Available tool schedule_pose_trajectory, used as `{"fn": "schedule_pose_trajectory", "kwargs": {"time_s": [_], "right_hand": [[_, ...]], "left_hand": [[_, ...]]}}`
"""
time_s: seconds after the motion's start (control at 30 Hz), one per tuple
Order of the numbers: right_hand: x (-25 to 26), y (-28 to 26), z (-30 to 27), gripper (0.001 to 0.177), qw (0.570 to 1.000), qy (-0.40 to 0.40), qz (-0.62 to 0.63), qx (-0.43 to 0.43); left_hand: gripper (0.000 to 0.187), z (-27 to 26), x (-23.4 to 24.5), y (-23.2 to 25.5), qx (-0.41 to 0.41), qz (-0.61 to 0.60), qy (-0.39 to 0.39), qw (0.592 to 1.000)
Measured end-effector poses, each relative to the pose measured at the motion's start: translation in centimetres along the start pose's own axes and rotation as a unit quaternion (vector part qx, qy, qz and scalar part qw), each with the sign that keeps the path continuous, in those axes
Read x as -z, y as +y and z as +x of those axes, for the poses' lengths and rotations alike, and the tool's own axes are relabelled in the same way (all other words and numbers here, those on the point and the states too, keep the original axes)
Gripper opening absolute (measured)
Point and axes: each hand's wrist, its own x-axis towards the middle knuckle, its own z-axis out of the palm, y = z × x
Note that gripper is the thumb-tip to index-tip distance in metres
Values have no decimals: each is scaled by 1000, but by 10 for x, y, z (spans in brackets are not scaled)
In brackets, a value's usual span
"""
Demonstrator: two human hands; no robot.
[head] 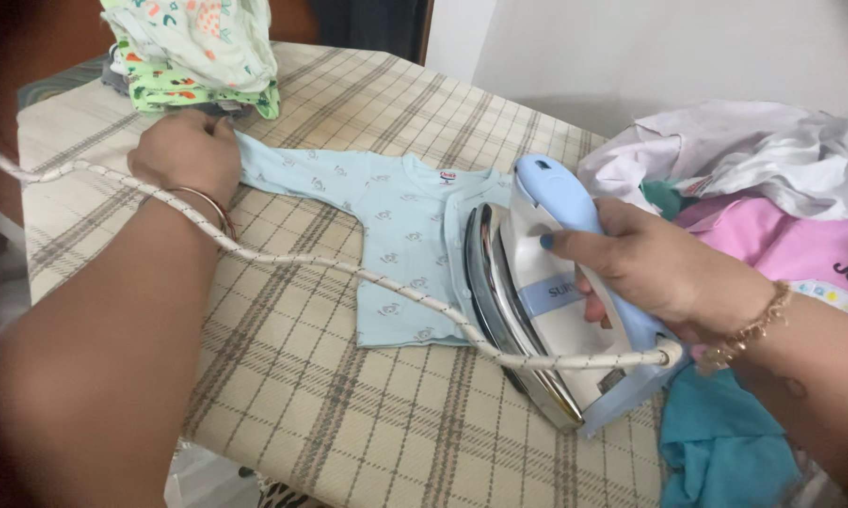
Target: The person sorts through a pile of baby clothing on an ironing board, buttoning a small blue shirt before ironing it and other items with a handheld iron.
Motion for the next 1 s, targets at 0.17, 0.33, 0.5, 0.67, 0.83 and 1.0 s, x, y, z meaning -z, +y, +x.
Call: {"fn": "schedule_pose_trajectory", "kwargs": {"time_s": [0.17,0.33,0.5,0.67,0.83,1.0], "right_hand": [[-3,-7,18,39,999,39,22,-8],[-8,-34,73,38,996,77,39,36],[-6,-44,73,38,997,71,23,17],[-4,-17,23,36,999,7,16,40],[-5,1,-8,38,998,50,49,2],[3,-4,38,42,993,121,14,0]], "left_hand": [[32,1,-3,0,5,1,6,1000],[32,5,-6,-5,-17,-1,8,1000],[34,4,-6,-13,-76,-17,17,997],[33,-3,-1,-11,-82,-34,35,995],[30,2,-6,-4,-22,8,31,999],[31,3,-10,-9,-45,5,47,998]]}}
